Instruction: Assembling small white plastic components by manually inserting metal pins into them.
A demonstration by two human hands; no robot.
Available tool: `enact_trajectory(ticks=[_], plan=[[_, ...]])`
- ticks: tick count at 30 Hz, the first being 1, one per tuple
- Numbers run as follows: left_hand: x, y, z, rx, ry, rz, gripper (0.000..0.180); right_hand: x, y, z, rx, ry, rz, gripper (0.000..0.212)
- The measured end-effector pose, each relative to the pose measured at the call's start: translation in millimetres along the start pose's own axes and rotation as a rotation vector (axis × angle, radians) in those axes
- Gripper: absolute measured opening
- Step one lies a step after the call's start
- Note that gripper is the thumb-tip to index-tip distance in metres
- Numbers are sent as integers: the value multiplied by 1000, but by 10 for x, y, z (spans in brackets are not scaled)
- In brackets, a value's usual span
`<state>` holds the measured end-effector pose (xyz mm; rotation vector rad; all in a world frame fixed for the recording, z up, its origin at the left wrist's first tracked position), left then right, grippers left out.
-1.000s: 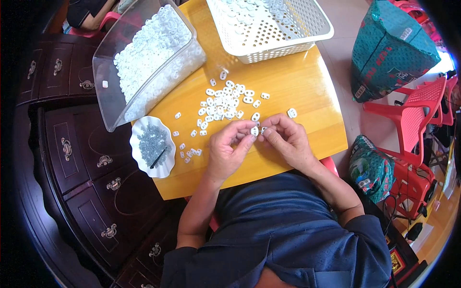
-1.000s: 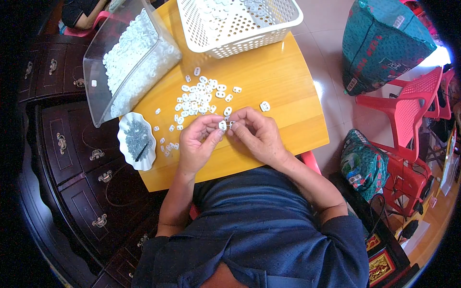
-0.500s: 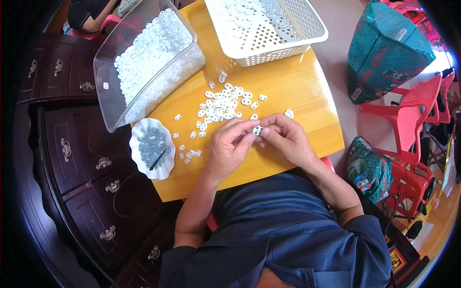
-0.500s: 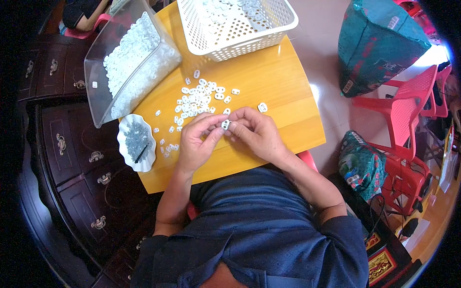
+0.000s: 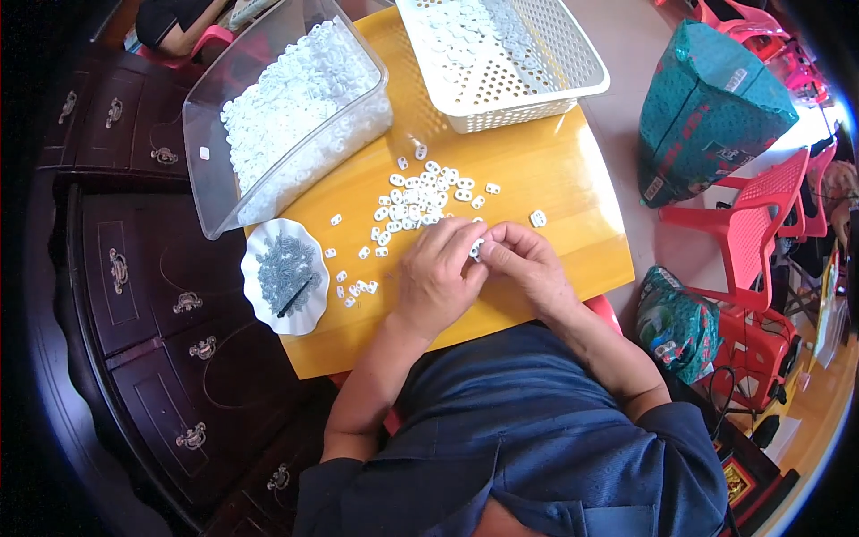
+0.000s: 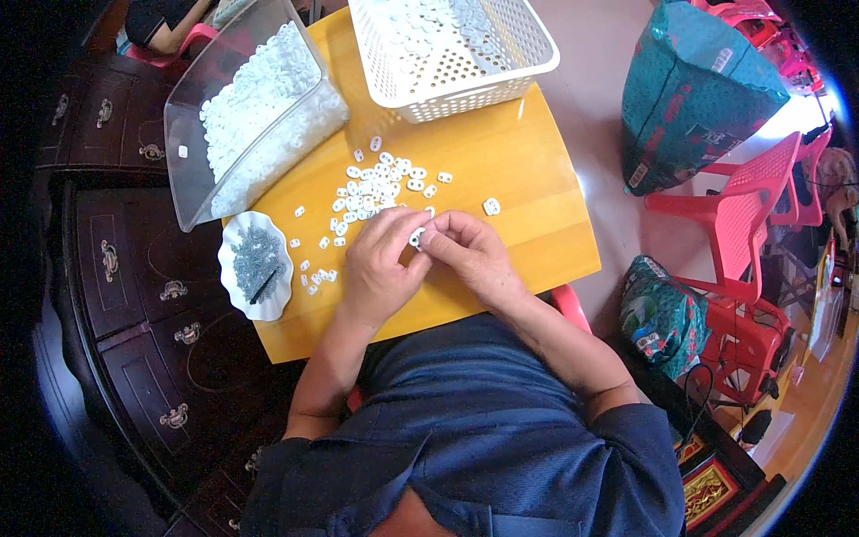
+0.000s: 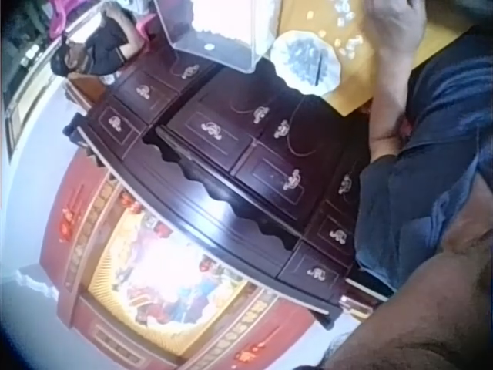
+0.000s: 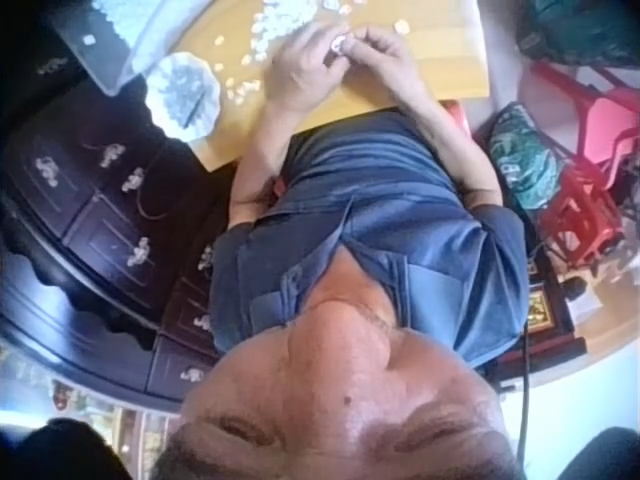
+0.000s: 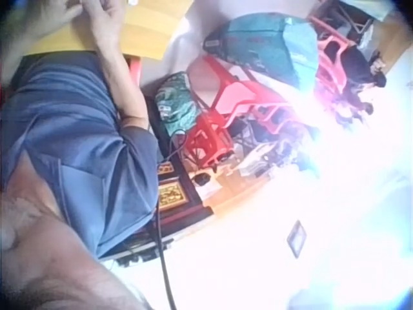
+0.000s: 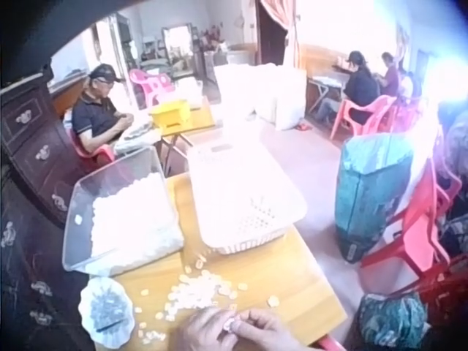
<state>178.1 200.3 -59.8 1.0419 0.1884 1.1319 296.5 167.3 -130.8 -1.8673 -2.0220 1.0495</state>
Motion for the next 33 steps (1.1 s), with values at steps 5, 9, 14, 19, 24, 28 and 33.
enact_trajectory(ticks=[5, 9, 14, 19, 24, 28, 33], plan=[[-43, 89, -15, -49, 9, -3, 37, -3, -31, 80, 16, -2, 10, 16], [-63, 109, -89, -132, 34, 14, 36, 7, -53, 143, 94, -115, 37, 20], [-79, 69, -107, -151, 47, -33, 33, 18, -20, 177, 48, -107, 37, 22], [-91, 20, -114, -129, 31, -24, 30, 22, 20, 183, 53, -77, 48, 20], [-84, -13, -84, -119, -2, 3, 27, 0, 51, 157, 42, -59, 71, 20], [-100, -32, -63, -89, -29, 6, 28, -32, 66, 133, 19, -32, 92, 19], [-119, -28, -107, -105, -21, -10, 31, -30, 68, 141, -36, -27, 72, 19]])
Point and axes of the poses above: each hand's wrist, its own x-axis towards the middle knuckle, its own y-axis out of the back of the hand, z = x × y, the point moved 7 cm from there along x, towards the middle knuckle, and after that the axes turned 5 degrees about x, right-handed, at the moved point
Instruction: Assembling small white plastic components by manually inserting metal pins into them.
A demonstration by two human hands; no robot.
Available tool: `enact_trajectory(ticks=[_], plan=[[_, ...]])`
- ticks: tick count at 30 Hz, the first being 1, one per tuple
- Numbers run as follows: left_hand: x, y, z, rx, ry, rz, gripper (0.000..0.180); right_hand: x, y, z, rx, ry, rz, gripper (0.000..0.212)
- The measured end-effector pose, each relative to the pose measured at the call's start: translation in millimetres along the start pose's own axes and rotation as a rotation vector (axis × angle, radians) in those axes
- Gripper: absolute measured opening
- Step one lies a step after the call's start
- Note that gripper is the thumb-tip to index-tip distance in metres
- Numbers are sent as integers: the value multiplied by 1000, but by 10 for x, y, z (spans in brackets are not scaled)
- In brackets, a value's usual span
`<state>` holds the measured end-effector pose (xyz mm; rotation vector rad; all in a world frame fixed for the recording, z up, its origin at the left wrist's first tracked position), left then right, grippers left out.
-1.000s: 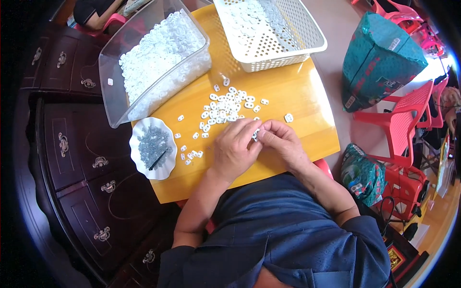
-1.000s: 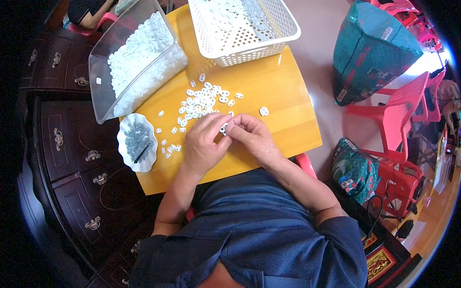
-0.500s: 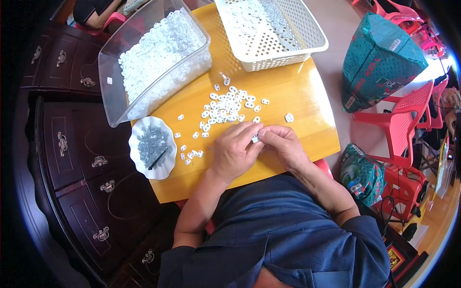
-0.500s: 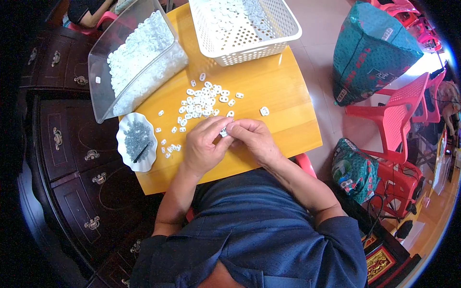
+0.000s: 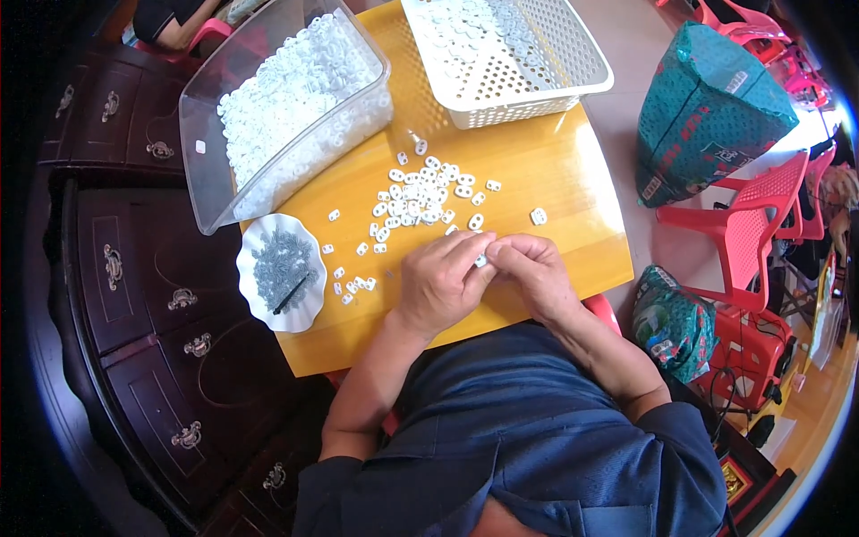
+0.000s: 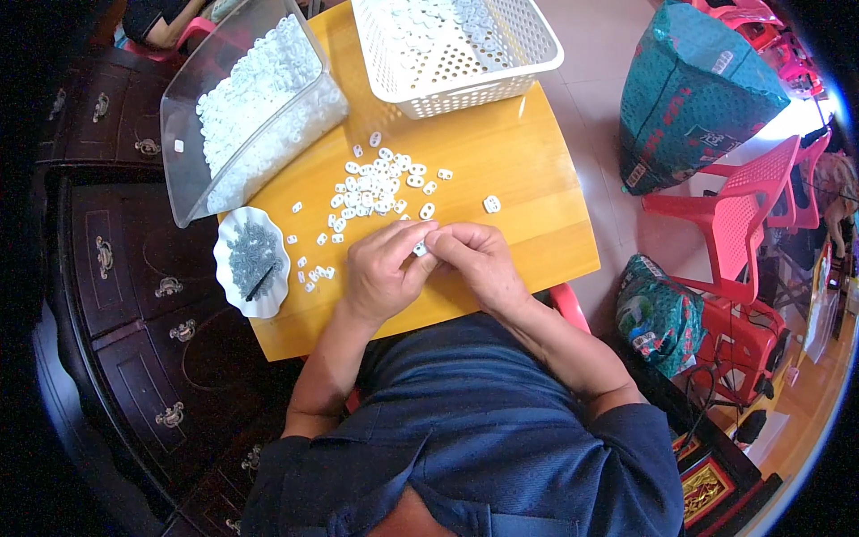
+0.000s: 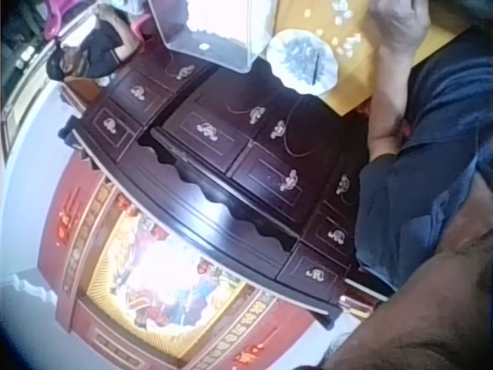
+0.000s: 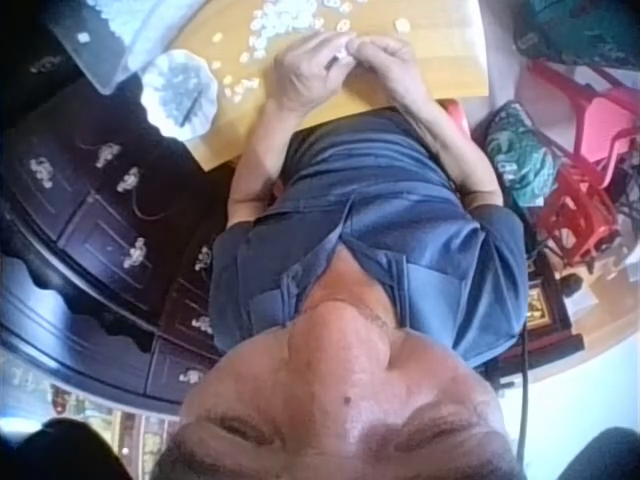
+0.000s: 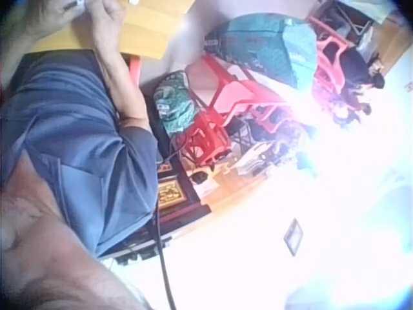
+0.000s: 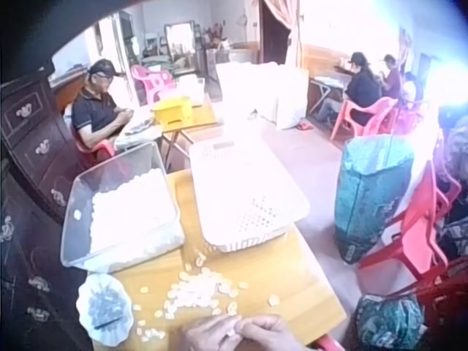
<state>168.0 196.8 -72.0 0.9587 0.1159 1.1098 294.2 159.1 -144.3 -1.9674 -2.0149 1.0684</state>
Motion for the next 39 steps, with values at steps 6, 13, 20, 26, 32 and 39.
enact_trajectory(ticks=[6, 13, 20, 26, 32, 39], plan=[[-65, 187, -195, -119, 208, -40, 44, 9, 140, -248, -380, 66, -5, 22], [-476, 283, -714, 61, 274, -62, 27, -41, 420, -768, -1426, 59, 64, 27], [-466, 48, -440, 103, 46, -134, 20, 62, 514, -829, -1705, 99, 253, 23], [-495, -66, -503, 83, -20, -161, 11, 148, 180, -911, -1508, 410, 344, 14], [-523, -143, -496, 240, -103, -229, 11, 285, -431, -309, -1396, 590, -67, 8], [-675, 30, -571, 93, -22, -218, 13, 393, -652, 12, -1526, 583, -143, 14]])
Point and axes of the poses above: each hand's wrist, its own x-axis towards the middle knuckle, its own y-axis out of the back of the hand, z = x × y, the point moved 7 cm from there along x, towards the middle knuckle, and after that the axes turned 5 degrees about x, right-handed, at the moved point
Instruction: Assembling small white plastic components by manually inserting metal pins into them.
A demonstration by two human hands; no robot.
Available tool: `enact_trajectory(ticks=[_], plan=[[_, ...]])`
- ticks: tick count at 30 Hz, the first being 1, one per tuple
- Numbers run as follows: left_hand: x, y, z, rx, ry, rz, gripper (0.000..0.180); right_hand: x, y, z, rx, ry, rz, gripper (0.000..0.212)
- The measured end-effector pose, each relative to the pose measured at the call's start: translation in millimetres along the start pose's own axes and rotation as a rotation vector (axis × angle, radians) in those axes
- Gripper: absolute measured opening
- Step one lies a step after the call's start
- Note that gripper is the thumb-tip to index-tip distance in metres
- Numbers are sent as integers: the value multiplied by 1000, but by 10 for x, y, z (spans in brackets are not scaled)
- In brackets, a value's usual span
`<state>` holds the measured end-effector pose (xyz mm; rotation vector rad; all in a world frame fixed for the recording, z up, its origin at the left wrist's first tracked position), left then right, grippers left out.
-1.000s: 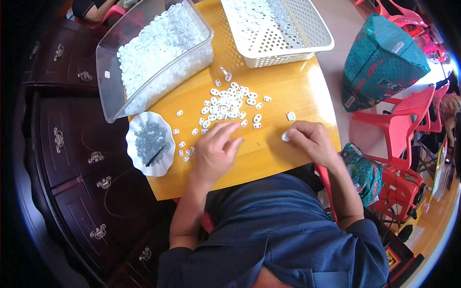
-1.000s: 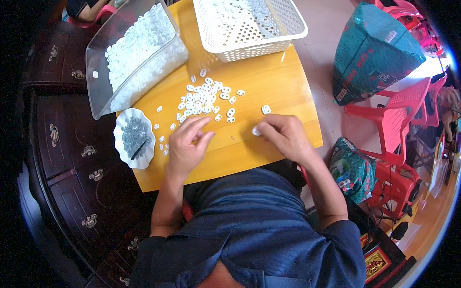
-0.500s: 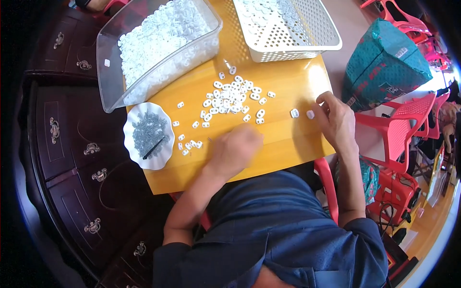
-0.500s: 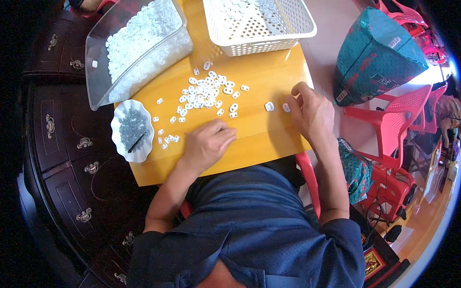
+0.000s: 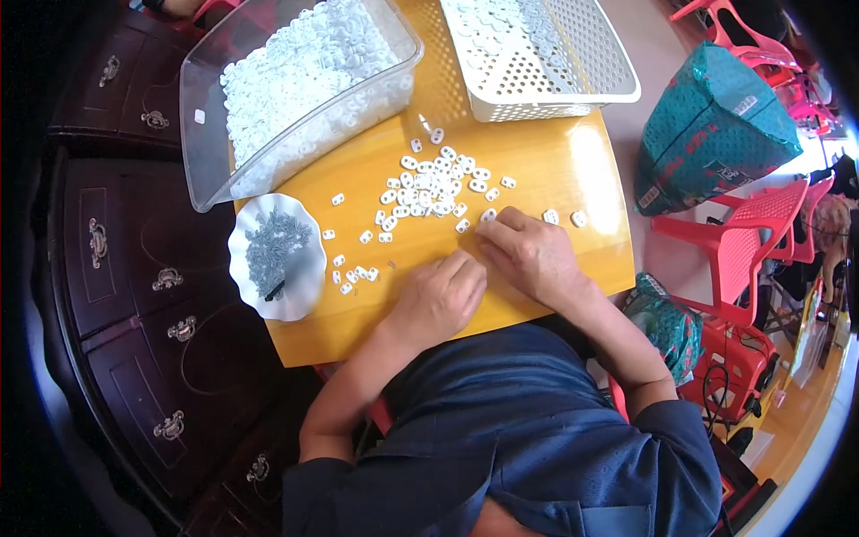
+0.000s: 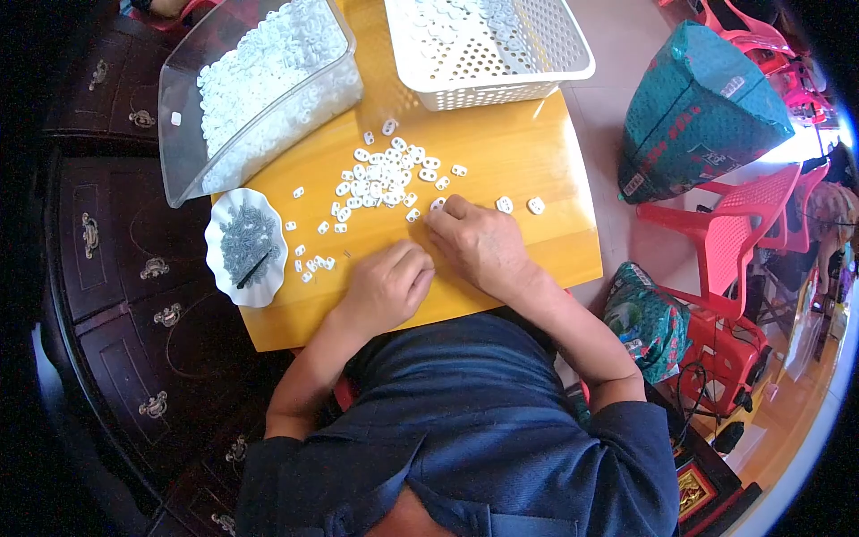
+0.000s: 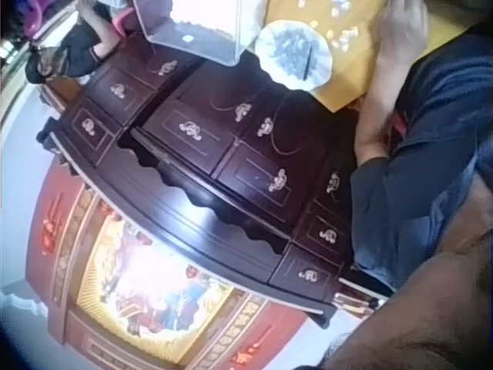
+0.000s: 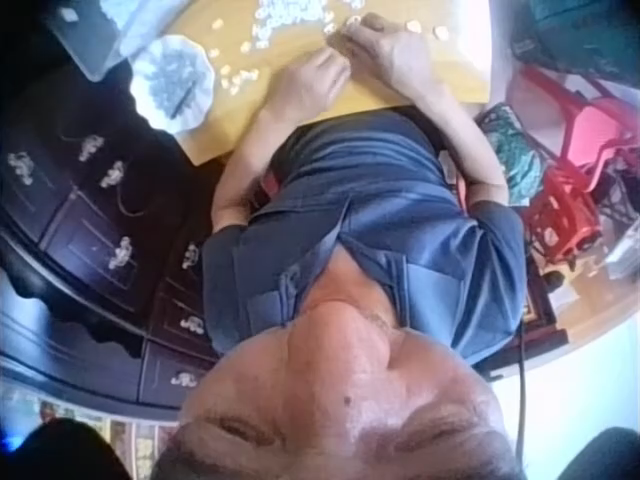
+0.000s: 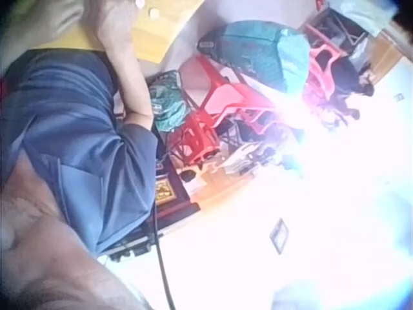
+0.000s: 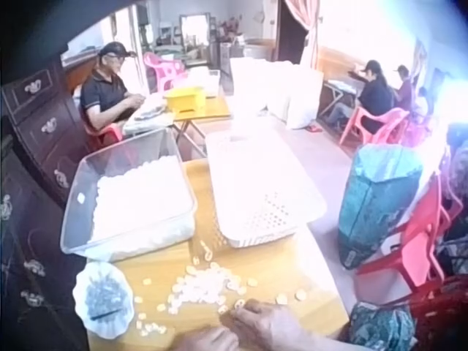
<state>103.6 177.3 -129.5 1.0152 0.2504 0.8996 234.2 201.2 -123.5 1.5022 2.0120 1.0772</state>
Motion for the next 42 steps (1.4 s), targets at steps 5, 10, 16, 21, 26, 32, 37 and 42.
enact_trajectory(ticks=[5, 10, 16, 21, 26, 32, 37, 42], plan=[[-208, 200, -229, -303, 172, 20, 13, 46, -120, 22, 30, 8, 107, 12], [-397, 249, -474, -471, 301, 85, 11, 82, -209, 19, 113, -59, 94, 12], [-501, 310, -639, -508, 369, 134, 11, 131, -265, -23, 16, -83, 115, 11], [-550, 299, -735, -542, 434, 108, 11, 187, -319, -11, 6, -71, 73, 11], [-621, 266, -847, -638, 479, 79, 14, 234, -294, 27, 80, -126, 117, 10], [-578, 344, -884, -602, 430, 92, 10, 292, -213, 122, 118, -187, 151, 9], [-621, 416, -917, -625, 408, 163, 7, 391, -187, 135, 124, -225, 165, 8], [-745, 454, -1026, -653, 446, 178, 7, 473, -264, 63, 111, -205, 166, 9]])
Point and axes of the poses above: each hand's wrist, its own x-axis towards the middle knuckle, its own y-axis out of the back of the hand, z = x × y, the point moved 7 cm from there along x, towards the middle knuckle, and after that the axes turned 5 degrees about x, right-handed, at the moved point
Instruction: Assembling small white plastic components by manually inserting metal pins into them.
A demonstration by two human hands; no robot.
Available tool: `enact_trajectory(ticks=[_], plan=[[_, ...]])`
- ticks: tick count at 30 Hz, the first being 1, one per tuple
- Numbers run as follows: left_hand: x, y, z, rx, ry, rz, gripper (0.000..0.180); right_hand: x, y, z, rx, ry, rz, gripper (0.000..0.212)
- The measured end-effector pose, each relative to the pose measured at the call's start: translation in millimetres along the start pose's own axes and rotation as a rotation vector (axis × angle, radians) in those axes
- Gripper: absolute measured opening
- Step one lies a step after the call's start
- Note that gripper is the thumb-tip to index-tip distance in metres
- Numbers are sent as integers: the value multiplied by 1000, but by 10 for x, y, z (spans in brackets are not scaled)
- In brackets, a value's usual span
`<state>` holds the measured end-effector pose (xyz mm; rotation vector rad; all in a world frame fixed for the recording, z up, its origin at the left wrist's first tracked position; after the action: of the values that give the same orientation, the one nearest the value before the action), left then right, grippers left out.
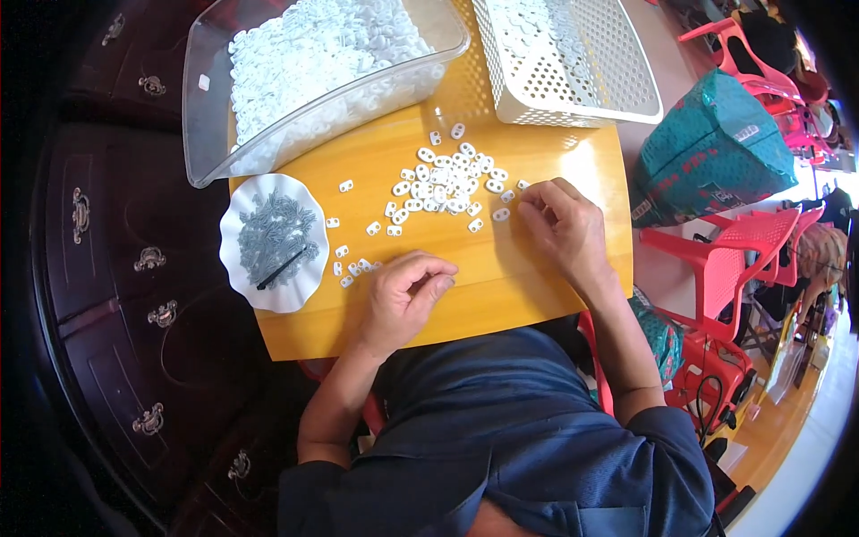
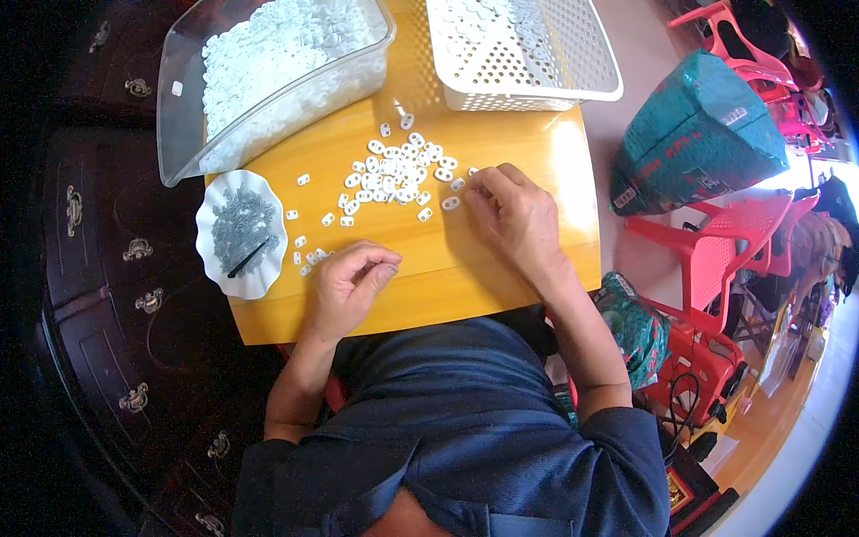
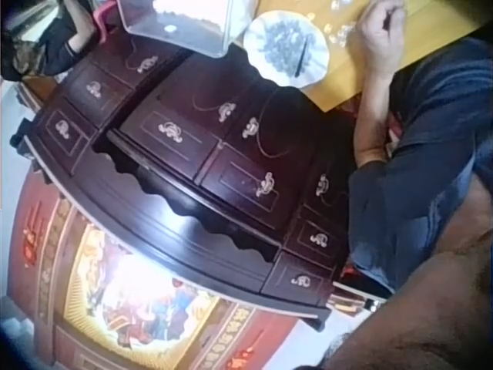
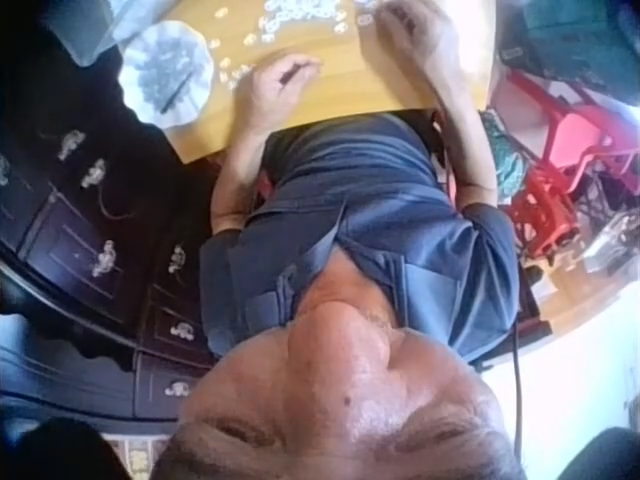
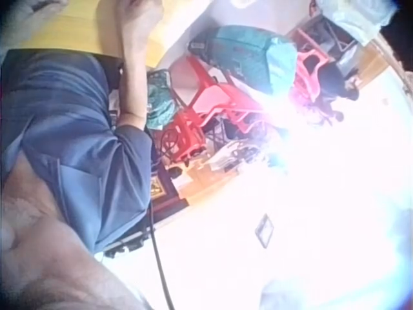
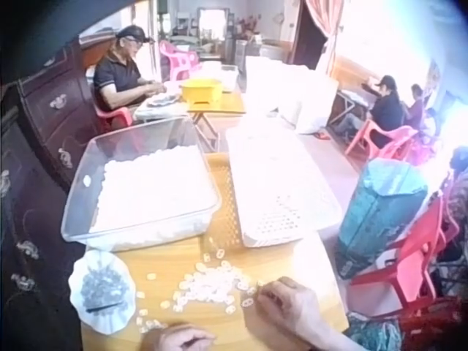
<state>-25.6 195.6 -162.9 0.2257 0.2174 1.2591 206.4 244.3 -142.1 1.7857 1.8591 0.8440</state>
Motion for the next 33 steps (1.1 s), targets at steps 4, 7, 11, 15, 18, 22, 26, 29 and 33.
enact_trajectory(ticks=[4, 7, 11, 15, 18, 22, 26, 29, 33], plan=[[-74, 95, -134, -38, 48, 11, 9, 27, -75, -79, -63, 25, 18, 12], [-172, 181, -253, -86, 90, 22, 10, 64, -148, -122, -99, 52, -10, 13], [-249, 242, -335, -184, 145, 36, 10, 63, -194, -120, -133, 92, -41, 10], [-239, 227, -269, -194, 152, 55, 9, 59, -166, -112, -131, 117, -45, 8], [-186, 196, -152, -182, 141, 115, 5, 41, -127, -143, -205, 176, -27, 6], [-107, 111, -32, -192, 133, 136, 4, -7, 54, -221, -99, 193, -2, 7], [40, -18, 329, 39, -65, 124, 8, -192, 80, -379, 201, 115, -159, 10], [123, -197, 547, 108, -142, 91, 12, -378, 4, -340, 379, -17, -241, 13], [193, -394, 707, 204, -243, 68, 13, -537, -105, -111, 639, -216, -313, 15]])
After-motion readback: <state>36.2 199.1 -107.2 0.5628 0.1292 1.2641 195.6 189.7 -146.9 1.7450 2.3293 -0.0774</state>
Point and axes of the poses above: each hand's wrist, its own x-axis towards the middle knuckle, its own y-axis out of the back of the hand, z = x × y, the point moved 7 cm from there along x, towards the middle knuckle, and after that the axes turned 5 degrees about x, right-handed, at the moved point
